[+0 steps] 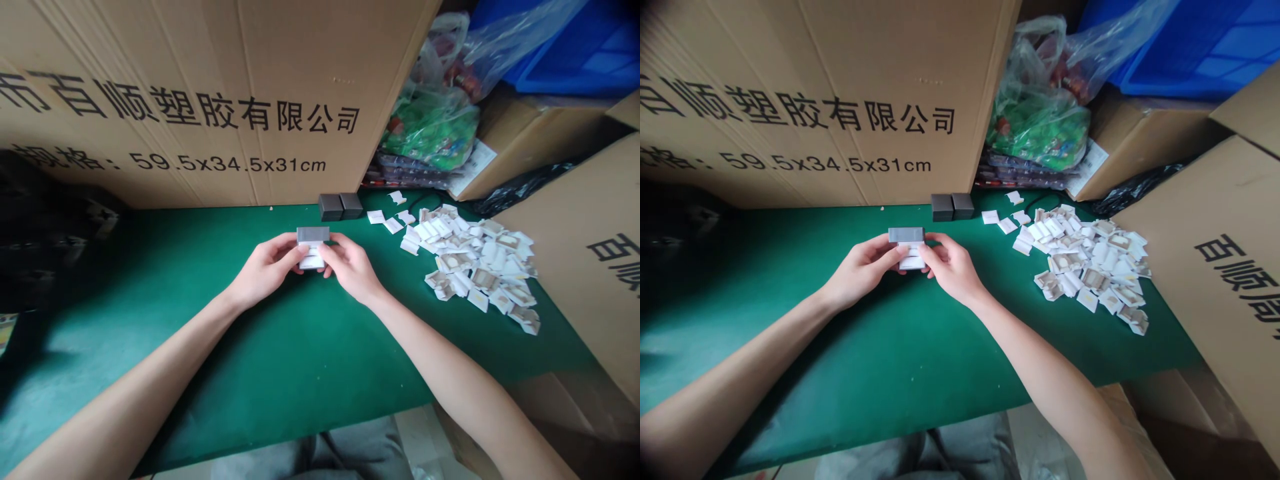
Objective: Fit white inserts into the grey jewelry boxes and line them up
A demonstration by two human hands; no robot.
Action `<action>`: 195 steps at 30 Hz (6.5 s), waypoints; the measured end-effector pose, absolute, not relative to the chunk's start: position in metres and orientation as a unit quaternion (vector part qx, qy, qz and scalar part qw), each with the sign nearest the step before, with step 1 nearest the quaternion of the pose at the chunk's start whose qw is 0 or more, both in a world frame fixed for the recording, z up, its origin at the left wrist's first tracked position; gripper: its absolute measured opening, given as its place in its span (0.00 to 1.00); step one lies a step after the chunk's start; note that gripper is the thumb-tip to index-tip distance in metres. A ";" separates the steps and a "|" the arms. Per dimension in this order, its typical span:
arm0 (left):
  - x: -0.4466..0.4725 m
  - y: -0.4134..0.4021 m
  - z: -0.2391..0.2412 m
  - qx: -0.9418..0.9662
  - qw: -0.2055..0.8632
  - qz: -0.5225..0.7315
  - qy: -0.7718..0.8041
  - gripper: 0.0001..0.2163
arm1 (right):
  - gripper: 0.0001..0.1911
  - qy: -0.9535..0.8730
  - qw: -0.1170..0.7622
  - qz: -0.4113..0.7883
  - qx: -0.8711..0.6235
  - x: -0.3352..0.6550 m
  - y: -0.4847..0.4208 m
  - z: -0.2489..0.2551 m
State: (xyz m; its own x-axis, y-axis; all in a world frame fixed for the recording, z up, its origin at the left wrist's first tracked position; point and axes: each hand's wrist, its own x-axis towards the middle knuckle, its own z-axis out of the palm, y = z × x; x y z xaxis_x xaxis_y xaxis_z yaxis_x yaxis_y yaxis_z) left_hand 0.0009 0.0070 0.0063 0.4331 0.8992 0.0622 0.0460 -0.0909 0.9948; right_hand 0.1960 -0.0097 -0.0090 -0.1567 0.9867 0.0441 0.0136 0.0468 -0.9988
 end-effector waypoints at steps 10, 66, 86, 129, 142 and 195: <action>-0.002 0.009 0.008 0.616 0.603 0.368 0.349 0.30 | 0.32 -0.560 0.444 0.539 -0.446 0.198 -0.010 -0.011; -0.003 0.010 0.000 0.593 0.605 0.372 0.379 0.23 | 0.23 -0.596 0.429 0.525 -0.430 0.199 -0.011 -0.006; -0.002 0.009 0.005 0.613 0.599 0.362 0.366 0.21 | 0.22 -0.585 0.438 0.527 -0.434 0.198 -0.010 -0.008; 0.001 0.006 0.010 0.623 0.573 0.358 0.394 0.25 | 0.22 -0.570 0.462 0.518 -0.439 0.199 -0.006 -0.018; 0.001 0.007 0.010 0.584 0.612 0.350 0.402 0.23 | 0.25 -0.557 0.475 0.527 -0.433 0.198 -0.006 -0.008; 0.000 0.006 0.005 0.657 0.550 0.333 0.393 0.29 | 0.29 -0.512 0.483 0.593 -0.392 0.202 -0.002 -0.011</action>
State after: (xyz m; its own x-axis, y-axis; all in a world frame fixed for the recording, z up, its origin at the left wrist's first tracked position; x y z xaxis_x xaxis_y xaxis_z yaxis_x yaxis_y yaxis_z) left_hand -0.0003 0.0060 0.0045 0.4692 0.8831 0.0061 0.1491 -0.0860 0.9851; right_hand 0.2021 -0.0022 -0.0108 -0.2269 0.9735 0.0294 -0.1712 -0.0101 -0.9852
